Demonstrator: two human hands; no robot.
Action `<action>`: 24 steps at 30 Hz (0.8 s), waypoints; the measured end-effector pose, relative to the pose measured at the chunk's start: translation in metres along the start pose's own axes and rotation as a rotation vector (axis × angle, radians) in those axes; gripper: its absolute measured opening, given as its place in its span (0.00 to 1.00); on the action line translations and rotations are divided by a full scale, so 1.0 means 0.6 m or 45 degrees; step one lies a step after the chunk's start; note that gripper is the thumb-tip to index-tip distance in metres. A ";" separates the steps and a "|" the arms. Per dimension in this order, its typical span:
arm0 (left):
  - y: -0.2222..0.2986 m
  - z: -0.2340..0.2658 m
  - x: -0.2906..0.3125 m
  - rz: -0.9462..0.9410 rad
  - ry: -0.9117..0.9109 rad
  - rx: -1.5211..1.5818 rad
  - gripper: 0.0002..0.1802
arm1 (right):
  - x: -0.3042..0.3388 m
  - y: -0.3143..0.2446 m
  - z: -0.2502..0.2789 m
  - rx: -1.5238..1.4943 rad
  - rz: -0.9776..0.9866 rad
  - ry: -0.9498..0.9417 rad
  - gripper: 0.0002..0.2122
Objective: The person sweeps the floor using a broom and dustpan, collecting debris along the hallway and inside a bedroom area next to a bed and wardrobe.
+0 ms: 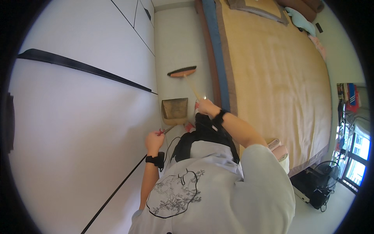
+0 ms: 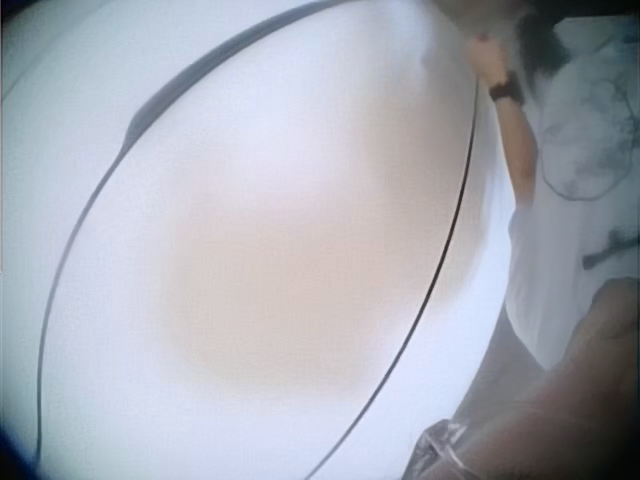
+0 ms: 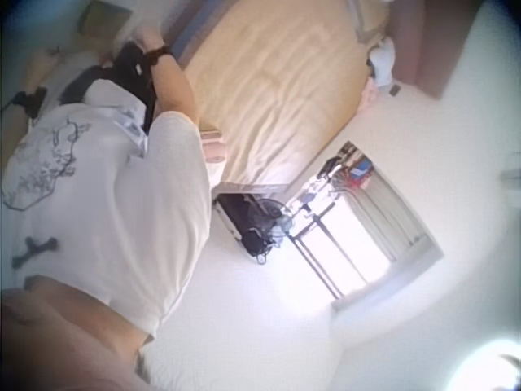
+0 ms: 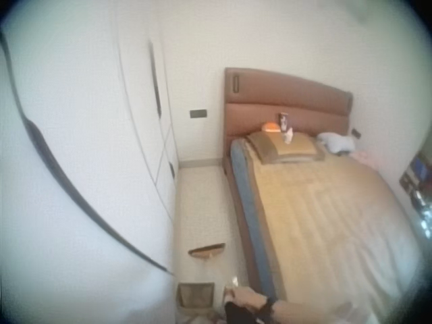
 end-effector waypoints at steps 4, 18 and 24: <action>0.005 0.005 -0.003 0.058 -0.040 -0.005 0.10 | 0.114 0.016 -0.041 -0.069 -0.108 -0.202 0.16; 0.003 0.015 0.003 0.100 -0.033 -0.117 0.13 | 0.156 0.061 0.051 -1.020 -0.187 -0.076 0.07; -0.011 0.008 -0.008 0.080 0.009 -0.123 0.14 | -0.005 0.047 0.126 -0.238 -0.023 0.304 0.11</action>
Point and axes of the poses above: each hand's wrist, its own x-axis away from the middle knuckle, its own z-axis out of the back of the hand, y = z × x, the point moved 8 cm from there along -x, towards the middle knuckle, and after that the axes turned 4 degrees about x, right-handed, at the moved point
